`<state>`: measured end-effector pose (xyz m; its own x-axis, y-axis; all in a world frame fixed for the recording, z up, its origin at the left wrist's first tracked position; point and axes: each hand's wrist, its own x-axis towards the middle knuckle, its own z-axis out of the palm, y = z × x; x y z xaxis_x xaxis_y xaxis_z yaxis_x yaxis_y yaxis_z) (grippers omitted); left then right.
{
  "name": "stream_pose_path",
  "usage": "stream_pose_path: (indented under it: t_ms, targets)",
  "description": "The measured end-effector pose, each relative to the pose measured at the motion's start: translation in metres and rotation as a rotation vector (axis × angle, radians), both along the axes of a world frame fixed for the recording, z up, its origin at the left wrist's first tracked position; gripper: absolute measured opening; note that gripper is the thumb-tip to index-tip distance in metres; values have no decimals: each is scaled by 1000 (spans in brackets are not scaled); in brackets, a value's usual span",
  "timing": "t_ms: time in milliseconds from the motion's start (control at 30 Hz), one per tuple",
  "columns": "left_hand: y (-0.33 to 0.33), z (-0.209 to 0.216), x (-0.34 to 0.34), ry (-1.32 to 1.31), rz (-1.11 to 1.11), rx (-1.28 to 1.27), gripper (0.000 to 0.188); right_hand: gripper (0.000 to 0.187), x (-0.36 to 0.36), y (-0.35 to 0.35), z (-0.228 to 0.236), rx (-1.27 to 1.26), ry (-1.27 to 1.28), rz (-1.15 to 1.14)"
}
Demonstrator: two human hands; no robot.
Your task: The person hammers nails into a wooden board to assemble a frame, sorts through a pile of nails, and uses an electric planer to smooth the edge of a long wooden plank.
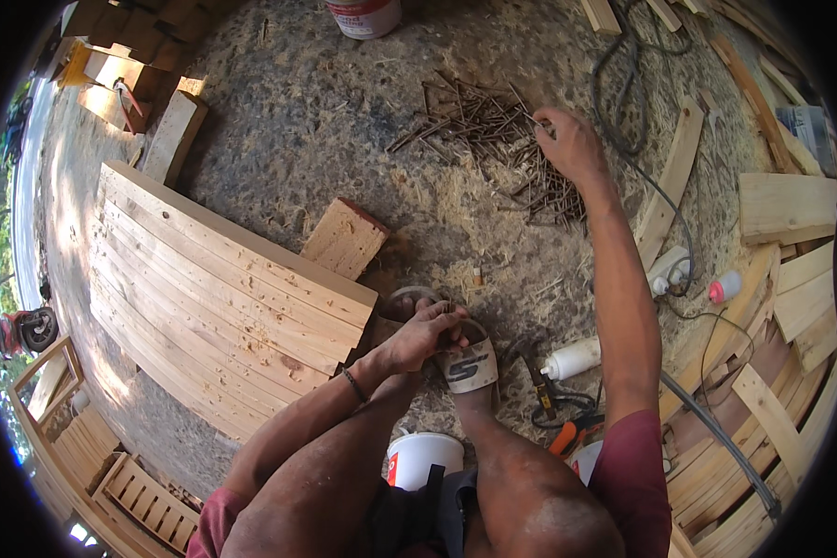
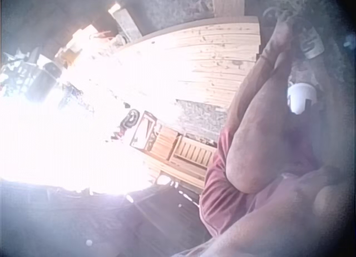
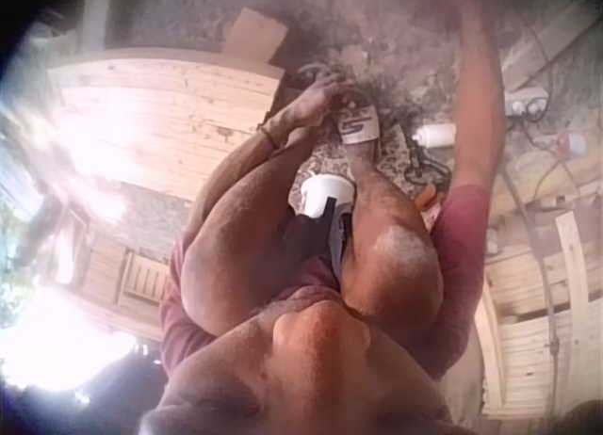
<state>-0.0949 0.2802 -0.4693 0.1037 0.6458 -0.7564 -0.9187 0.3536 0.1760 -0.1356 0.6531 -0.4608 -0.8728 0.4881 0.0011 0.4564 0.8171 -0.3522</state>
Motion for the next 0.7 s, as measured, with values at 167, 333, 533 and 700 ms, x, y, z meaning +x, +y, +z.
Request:
stream_pose_path:
  t_ms: [167,333,533,700]
  targets:
    - [0,3,0,22,-15,-44,22,23,-38,-18,-13,-32,28,59]
    - [3,5,0,8,-26,-30,23,24,-61,-13,-55,81,54,225]
    - [0,7,-5,24,-31,-54,24,17,-57,-18,-31,45,-61,213]
    - [4,6,-2,12,-44,-20,25,11,-20,11,-14,76,-113,247]
